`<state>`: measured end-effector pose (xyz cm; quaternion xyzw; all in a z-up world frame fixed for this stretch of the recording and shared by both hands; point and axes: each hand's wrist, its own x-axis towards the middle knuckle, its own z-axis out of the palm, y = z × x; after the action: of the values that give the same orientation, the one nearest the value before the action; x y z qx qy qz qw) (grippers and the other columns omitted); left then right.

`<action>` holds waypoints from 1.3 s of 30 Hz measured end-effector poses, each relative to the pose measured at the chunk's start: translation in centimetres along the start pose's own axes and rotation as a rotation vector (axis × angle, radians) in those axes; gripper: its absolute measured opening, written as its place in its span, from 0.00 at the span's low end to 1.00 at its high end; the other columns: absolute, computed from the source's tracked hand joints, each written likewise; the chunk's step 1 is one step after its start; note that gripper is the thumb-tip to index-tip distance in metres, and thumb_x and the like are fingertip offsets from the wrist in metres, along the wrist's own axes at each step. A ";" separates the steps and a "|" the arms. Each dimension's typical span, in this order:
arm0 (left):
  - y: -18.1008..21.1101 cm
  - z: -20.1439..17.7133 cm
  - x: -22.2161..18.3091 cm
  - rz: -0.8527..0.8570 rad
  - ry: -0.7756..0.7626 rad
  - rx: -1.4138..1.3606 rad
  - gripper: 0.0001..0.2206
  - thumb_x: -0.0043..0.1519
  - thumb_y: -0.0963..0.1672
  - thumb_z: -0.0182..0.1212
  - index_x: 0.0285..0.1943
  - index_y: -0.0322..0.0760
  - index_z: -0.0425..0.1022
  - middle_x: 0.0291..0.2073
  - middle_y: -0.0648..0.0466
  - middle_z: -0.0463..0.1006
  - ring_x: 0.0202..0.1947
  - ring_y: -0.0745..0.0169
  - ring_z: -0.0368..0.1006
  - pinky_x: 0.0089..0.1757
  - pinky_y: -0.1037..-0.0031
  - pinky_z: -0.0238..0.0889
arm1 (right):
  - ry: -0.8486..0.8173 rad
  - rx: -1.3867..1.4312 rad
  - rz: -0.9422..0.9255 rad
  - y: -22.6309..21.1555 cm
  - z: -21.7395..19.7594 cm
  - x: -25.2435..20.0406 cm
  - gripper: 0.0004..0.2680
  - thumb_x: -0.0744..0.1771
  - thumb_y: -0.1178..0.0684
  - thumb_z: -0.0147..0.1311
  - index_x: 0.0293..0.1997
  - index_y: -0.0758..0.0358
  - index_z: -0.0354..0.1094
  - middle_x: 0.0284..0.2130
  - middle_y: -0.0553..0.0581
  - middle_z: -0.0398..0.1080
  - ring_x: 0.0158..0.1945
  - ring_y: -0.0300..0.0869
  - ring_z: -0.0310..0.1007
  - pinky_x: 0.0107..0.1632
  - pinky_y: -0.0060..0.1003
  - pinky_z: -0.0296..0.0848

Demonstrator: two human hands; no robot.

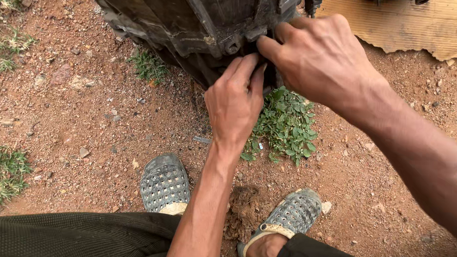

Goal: The person scrapes dirt and grease from a transmission housing using a small metal scraper.

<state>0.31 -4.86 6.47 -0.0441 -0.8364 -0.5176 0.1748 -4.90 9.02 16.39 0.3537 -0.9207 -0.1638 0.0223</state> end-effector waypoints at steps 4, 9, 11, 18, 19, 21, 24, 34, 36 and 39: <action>0.2 0.0 0.7 -0.101 -0.019 -0.010 0.12 0.63 0.42 0.64 0.54 0.30 0.75 0.38 0.50 0.83 0.33 0.54 0.83 0.35 0.66 0.75 | -0.102 -0.014 -0.057 0.2 0.1 0.6 0.06 0.66 0.54 0.58 0.42 0.63 0.73 0.24 0.57 0.73 0.26 0.42 0.75 0.24 0.39 0.71; -0.3 0.2 1.3 -0.009 -0.039 0.123 0.05 0.62 0.41 0.66 0.43 0.33 0.80 0.37 0.50 0.84 0.33 0.49 0.82 0.35 0.62 0.73 | -0.085 0.001 -0.076 0.1 0.6 0.8 0.05 0.66 0.54 0.57 0.40 0.63 0.73 0.25 0.57 0.73 0.26 0.44 0.77 0.23 0.40 0.71; -0.5 -0.1 1.6 -0.032 -0.109 0.149 0.03 0.62 0.41 0.65 0.40 0.34 0.81 0.35 0.52 0.85 0.31 0.50 0.82 0.33 0.62 0.72 | -0.089 0.009 -0.072 -0.1 0.4 0.9 0.06 0.66 0.54 0.57 0.41 0.64 0.73 0.25 0.58 0.74 0.26 0.44 0.77 0.23 0.40 0.72; -0.6 -0.9 2.1 0.025 -0.136 0.116 0.05 0.63 0.42 0.65 0.45 0.39 0.83 0.36 0.51 0.85 0.31 0.51 0.82 0.32 0.64 0.72 | 0.021 0.343 -0.020 1.7 -0.1 -0.7 0.05 0.67 0.55 0.57 0.42 0.66 0.74 0.31 0.60 0.74 0.27 0.51 0.75 0.29 0.46 0.73; -0.7 -1.0 2.1 0.028 -0.144 0.085 0.05 0.63 0.42 0.66 0.45 0.40 0.84 0.36 0.51 0.85 0.30 0.52 0.82 0.32 0.65 0.72 | 0.079 0.376 -0.013 1.9 0.2 -1.0 0.06 0.67 0.55 0.58 0.44 0.66 0.75 0.32 0.61 0.74 0.28 0.53 0.75 0.30 0.47 0.73; -0.8 -0.9 2.0 0.040 -0.146 0.130 0.06 0.64 0.42 0.65 0.46 0.39 0.84 0.36 0.51 0.85 0.31 0.51 0.82 0.33 0.64 0.72 | 0.041 0.349 0.013 1.9 1.2 -1.2 0.05 0.69 0.55 0.57 0.43 0.65 0.74 0.31 0.59 0.73 0.28 0.51 0.75 0.30 0.46 0.73; -0.6 -0.5 1.5 0.043 -0.127 0.133 0.06 0.64 0.43 0.65 0.48 0.41 0.83 0.37 0.52 0.85 0.31 0.53 0.82 0.34 0.66 0.73 | 0.035 0.335 0.004 1.7 2.0 -2.0 0.04 0.70 0.56 0.57 0.44 0.64 0.75 0.30 0.57 0.73 0.29 0.47 0.74 0.29 0.43 0.72; -1.3 -0.1 1.8 -0.019 -0.133 0.055 0.03 0.66 0.43 0.64 0.44 0.40 0.81 0.34 0.51 0.85 0.30 0.54 0.83 0.33 0.67 0.72 | 0.095 0.330 -0.083 1.9 3.5 -1.0 0.06 0.71 0.55 0.57 0.38 0.67 0.73 0.29 0.59 0.73 0.28 0.46 0.74 0.28 0.40 0.74; -1.1 -0.1 2.3 0.019 -0.112 0.049 0.04 0.65 0.43 0.64 0.44 0.39 0.82 0.34 0.50 0.85 0.32 0.52 0.83 0.34 0.66 0.73 | 0.145 0.291 -0.094 2.1 3.3 -0.5 0.04 0.69 0.56 0.57 0.37 0.65 0.72 0.29 0.58 0.73 0.31 0.46 0.76 0.31 0.41 0.75; -1.4 -0.5 2.1 -0.014 -0.165 0.075 0.05 0.64 0.44 0.64 0.44 0.39 0.83 0.33 0.48 0.84 0.31 0.50 0.82 0.33 0.65 0.72 | 0.034 0.290 -0.069 1.5 3.0 -0.1 0.06 0.70 0.55 0.55 0.36 0.65 0.72 0.28 0.59 0.73 0.26 0.46 0.75 0.26 0.42 0.73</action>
<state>-1.83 -6.20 6.22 -0.0744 -0.8670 -0.4818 0.1032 -6.24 11.00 14.04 0.3872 -0.9215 -0.0235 -0.0190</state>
